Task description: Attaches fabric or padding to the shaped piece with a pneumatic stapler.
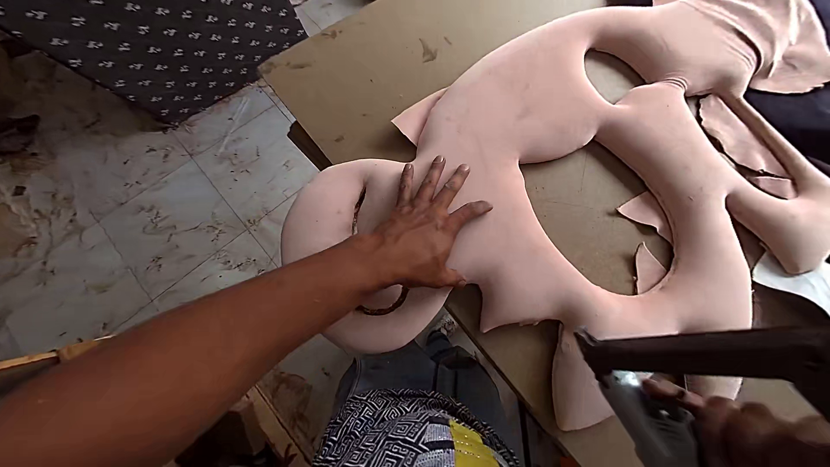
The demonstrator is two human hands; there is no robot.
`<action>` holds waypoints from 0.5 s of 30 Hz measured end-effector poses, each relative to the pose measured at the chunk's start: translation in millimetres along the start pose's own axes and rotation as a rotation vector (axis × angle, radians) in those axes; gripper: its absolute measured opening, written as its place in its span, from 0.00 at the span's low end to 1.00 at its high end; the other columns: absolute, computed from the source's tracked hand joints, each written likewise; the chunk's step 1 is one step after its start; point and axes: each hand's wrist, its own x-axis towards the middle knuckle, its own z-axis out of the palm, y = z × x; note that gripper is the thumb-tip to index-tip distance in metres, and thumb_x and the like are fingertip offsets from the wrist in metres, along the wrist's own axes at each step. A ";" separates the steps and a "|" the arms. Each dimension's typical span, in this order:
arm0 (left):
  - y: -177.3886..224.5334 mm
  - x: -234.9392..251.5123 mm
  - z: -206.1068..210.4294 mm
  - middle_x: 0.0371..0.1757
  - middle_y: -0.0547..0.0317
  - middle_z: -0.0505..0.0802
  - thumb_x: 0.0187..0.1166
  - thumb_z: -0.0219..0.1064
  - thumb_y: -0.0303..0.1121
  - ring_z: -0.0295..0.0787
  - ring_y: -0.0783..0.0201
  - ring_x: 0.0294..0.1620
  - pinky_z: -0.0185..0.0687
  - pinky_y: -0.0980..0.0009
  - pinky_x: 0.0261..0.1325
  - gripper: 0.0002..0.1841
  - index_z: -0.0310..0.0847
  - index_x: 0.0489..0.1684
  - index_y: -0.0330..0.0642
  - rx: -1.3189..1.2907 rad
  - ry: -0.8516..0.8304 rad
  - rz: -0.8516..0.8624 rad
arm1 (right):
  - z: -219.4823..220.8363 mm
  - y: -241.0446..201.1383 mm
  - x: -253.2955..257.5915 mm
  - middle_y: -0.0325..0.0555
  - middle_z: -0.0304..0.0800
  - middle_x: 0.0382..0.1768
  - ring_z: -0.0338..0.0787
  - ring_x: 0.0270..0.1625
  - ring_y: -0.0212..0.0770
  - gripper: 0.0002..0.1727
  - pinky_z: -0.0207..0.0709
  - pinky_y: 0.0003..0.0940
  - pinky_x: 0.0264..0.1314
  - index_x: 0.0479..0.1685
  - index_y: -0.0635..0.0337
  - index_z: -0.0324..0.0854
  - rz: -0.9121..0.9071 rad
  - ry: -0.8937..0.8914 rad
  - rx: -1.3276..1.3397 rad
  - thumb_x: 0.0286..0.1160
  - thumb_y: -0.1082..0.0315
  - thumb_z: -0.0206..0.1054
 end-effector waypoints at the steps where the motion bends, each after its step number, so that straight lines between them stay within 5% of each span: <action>1: 3.0 3.9 -0.7 0.99 0.48 0.34 0.51 0.74 0.74 0.19 0.31 0.96 0.17 0.21 0.85 0.59 0.50 0.94 0.78 0.015 -0.019 -0.002 | 19.1 8.5 11.5 0.33 0.82 0.24 0.89 0.35 0.39 0.18 0.78 0.60 0.73 0.33 0.46 0.82 -0.006 -0.023 -0.010 0.82 0.44 0.63; 4: 5.5 9.2 6.2 0.98 0.43 0.32 0.51 0.77 0.70 0.18 0.26 0.95 0.17 0.16 0.81 0.59 0.50 0.95 0.76 0.020 -0.011 0.005 | 68.0 27.1 38.7 0.32 0.83 0.23 0.89 0.32 0.36 0.14 0.84 0.55 0.68 0.33 0.46 0.83 -0.039 -0.053 -0.084 0.82 0.49 0.66; 6: 5.3 9.3 10.0 0.98 0.42 0.32 0.50 0.78 0.69 0.19 0.25 0.94 0.18 0.15 0.80 0.59 0.52 0.94 0.77 -0.002 0.011 0.009 | 90.8 36.3 49.9 0.31 0.81 0.23 0.87 0.30 0.33 0.14 0.88 0.44 0.56 0.33 0.45 0.84 -0.055 -0.049 -0.159 0.82 0.48 0.67; 10: 4.2 10.5 9.3 0.98 0.42 0.36 0.44 0.81 0.68 0.22 0.25 0.95 0.23 0.15 0.80 0.61 0.55 0.92 0.75 -0.029 0.043 0.007 | 112.9 44.1 68.9 0.36 0.80 0.19 0.83 0.22 0.36 0.16 0.84 0.37 0.30 0.32 0.48 0.84 -0.088 -0.041 -0.315 0.77 0.47 0.72; 15: 12.3 10.5 7.9 0.97 0.40 0.44 0.44 0.82 0.67 0.28 0.27 0.95 0.29 0.16 0.79 0.65 0.52 0.95 0.66 -0.047 0.056 -0.045 | 128.3 44.7 84.4 0.33 0.82 0.20 0.83 0.21 0.34 0.12 0.85 0.35 0.28 0.32 0.46 0.84 -0.156 -0.141 -0.390 0.79 0.51 0.71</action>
